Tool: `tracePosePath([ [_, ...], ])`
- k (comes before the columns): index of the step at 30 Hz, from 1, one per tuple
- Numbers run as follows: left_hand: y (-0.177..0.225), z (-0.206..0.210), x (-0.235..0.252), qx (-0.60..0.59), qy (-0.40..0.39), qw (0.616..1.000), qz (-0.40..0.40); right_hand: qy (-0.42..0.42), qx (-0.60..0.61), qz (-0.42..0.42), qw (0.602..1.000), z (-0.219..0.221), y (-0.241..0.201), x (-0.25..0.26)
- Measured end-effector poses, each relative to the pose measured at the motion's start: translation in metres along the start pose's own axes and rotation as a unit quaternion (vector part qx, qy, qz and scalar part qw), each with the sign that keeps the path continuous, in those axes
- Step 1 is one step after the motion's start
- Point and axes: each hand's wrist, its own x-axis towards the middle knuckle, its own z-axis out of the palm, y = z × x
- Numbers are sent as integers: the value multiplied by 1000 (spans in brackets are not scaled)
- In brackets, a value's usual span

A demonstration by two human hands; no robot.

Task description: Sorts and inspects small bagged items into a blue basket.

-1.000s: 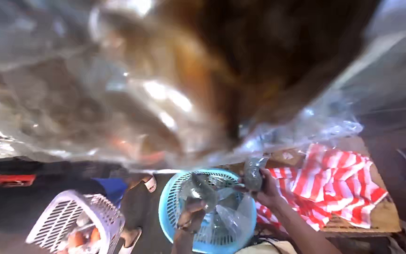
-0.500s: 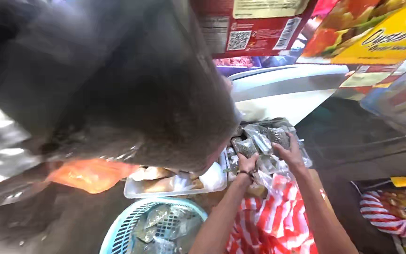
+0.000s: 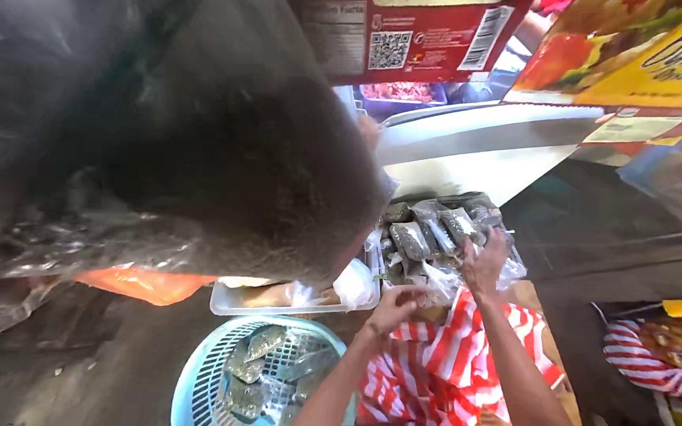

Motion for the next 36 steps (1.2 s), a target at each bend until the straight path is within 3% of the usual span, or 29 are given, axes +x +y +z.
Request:
tracePosePath([
  [3,-68,-29,-87,-33,-44,991,-121,22,4,-64,998,-5,-16,-63],
  [6,-142,-60,-159,-4,-2,970,-243,-48,2,-221,974,5,-46,-110],
  [9,-186,-89,-213,-5,59,956,-286,-104,-43,-315,943,38,-71,-113],
  [13,-199,-122,-260,-40,157,946,-279,-348,-154,-222,898,81,-81,-81],
  [14,-203,-131,-266,-39,185,942,-276,-359,-152,-199,899,89,-85,-75],
  [20,-223,-172,-297,13,252,934,-253,-320,-165,-96,928,107,-114,-82],
  [22,-231,-185,-305,9,258,935,-241,-244,-118,-86,959,94,-132,-98],
  [24,-229,-197,-316,1,279,932,-229,-170,-46,-121,977,79,-161,-129],
  [26,-220,-210,-325,10,291,926,-239,-135,52,-215,966,73,-194,-181],
  [28,-213,-222,-325,50,284,925,-246,-250,115,-282,919,73,-216,-241],
  [30,-211,-231,-319,99,261,931,-236,-478,109,-257,833,91,-225,-293],
  [32,-213,-234,-310,143,229,934,-233,-625,80,-217,746,123,-221,-341],
  [34,-217,-233,-298,198,194,931,-239,-707,-32,-254,660,152,-212,-381],
  [36,-215,-231,-285,263,159,914,-264,-734,-133,-306,591,169,-208,-410],
])
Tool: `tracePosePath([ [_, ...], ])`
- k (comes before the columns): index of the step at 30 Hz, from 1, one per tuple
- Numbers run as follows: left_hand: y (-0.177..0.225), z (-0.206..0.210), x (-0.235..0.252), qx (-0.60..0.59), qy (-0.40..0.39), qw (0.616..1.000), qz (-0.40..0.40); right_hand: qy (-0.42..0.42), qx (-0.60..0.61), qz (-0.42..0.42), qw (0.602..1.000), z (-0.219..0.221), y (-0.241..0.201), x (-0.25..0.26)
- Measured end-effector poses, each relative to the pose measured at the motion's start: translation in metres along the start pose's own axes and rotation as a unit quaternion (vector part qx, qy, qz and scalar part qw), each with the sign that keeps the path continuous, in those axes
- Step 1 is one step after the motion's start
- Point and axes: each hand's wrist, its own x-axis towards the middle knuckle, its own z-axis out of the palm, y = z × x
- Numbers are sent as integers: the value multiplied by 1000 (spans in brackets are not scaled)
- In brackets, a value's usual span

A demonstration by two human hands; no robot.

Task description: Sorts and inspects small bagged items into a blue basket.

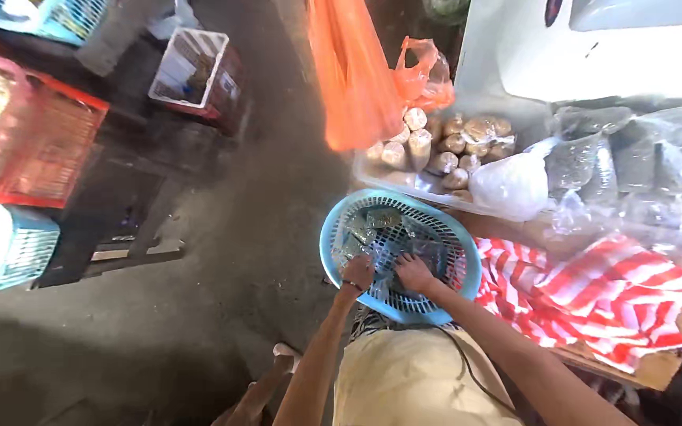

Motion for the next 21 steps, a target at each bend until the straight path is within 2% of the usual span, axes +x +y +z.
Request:
tracePosePath([
  [4,31,-2,13,137,-1,990,-44,-49,-14,53,997,17,-23,13],
  [8,36,8,50,263,23,964,35,-47,-16,76,996,28,-27,13],
  [12,43,3,88,306,54,945,99,-13,-12,88,996,28,-18,8],
  [14,46,1,100,359,-5,916,177,5,0,78,997,17,-12,-10],
  [16,46,11,113,433,-127,856,250,45,17,60,997,9,2,-38],
  [18,35,38,119,485,-178,816,259,92,20,51,994,9,22,-64],
  [19,25,52,119,489,-174,818,250,110,23,55,992,10,30,-74],
  [21,12,68,113,460,-153,850,205,139,26,72,987,10,43,-90],
])
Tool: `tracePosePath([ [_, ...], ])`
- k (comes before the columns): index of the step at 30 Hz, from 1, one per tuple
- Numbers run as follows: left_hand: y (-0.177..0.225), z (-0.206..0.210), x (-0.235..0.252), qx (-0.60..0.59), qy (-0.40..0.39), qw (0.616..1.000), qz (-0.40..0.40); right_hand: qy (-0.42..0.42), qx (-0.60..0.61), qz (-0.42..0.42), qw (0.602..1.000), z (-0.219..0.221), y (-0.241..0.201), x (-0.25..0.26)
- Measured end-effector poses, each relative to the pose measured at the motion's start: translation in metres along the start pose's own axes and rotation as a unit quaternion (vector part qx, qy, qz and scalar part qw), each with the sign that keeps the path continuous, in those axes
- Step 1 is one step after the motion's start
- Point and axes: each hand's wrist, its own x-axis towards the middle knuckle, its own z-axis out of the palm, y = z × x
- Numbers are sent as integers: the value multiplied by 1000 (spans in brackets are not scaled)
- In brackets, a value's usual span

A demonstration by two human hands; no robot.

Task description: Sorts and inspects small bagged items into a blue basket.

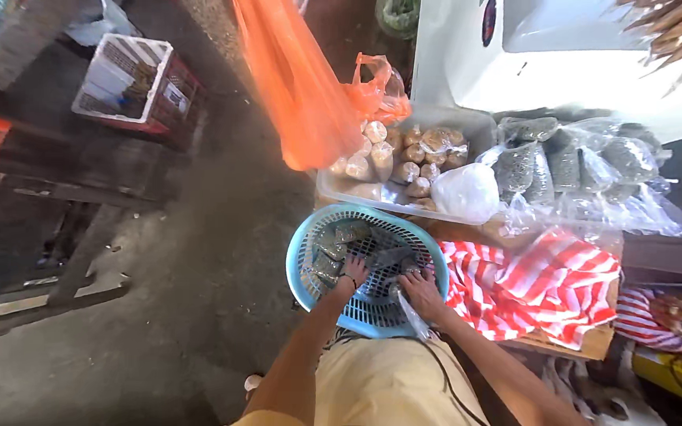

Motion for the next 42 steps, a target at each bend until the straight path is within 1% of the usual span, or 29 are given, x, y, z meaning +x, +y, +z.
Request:
tracePosePath([
  [1,2,6,0,-21,11,999,-24,8,-2,12,1000,0,6,-4],
  [3,5,7,-2,-36,-6,998,-55,23,2,35,999,3,17,-8],
  [5,7,-6,-4,-23,-40,997,-62,34,18,43,998,6,23,-11],
  [7,8,-31,-12,-54,-40,996,-62,56,45,50,996,7,24,-13],
  [9,5,-63,-22,-158,-12,984,-79,73,70,74,992,4,21,-13],
  [11,-6,-87,-22,-279,19,956,-86,74,97,93,988,1,18,-9],
  [13,-20,-102,-18,-365,60,925,-84,83,106,68,989,-2,14,-2],
  [14,-26,-106,-15,-383,81,916,-85,74,94,48,992,-5,9,2],
  [15,-29,-108,-13,-378,99,917,-81,63,81,25,994,-7,1,6],
  [17,-29,-112,-6,-323,111,938,-49,23,67,-39,997,-7,-19,18],
  [19,-21,-117,1,-262,93,960,-23,-63,56,-96,992,-3,-43,36],
  [20,-16,-121,4,-235,75,969,-18,-116,46,-110,986,-1,-56,48],
  [21,-12,-125,6,-213,52,975,-21,-164,35,-108,980,1,-70,59],
  [23,-7,-132,10,-169,19,985,-37,-234,10,-52,971,6,-90,81],
  [25,-2,-135,12,-130,-6,990,-57,-249,6,6,968,12,-101,97],
  [27,1,-131,14,-113,-20,990,-78,-254,16,33,966,15,-109,101],
  [30,10,-121,22,-118,-8,989,-91,-248,31,41,967,22,-107,95],
  [32,13,-112,27,-103,22,990,-91,-245,28,10,969,21,-100,86],
  [33,14,-108,28,-95,34,991,-92,-240,37,-5,970,16,-96,79],
  [35,16,-101,30,-92,41,990,-97,-217,74,-5,973,-2,-86,59],
  [37,17,-94,39,-98,45,988,-109,-157,115,24,981,-20,-73,31],
  [39,20,-86,47,-133,79,979,-135,-101,147,59,982,-37,-60,-6],
  [40,24,-91,46,-144,87,975,-143,-70,157,70,983,-47,-52,-25],
  [42,24,-93,46,-119,86,980,-136,19,178,64,982,-63,-41,-65],
])
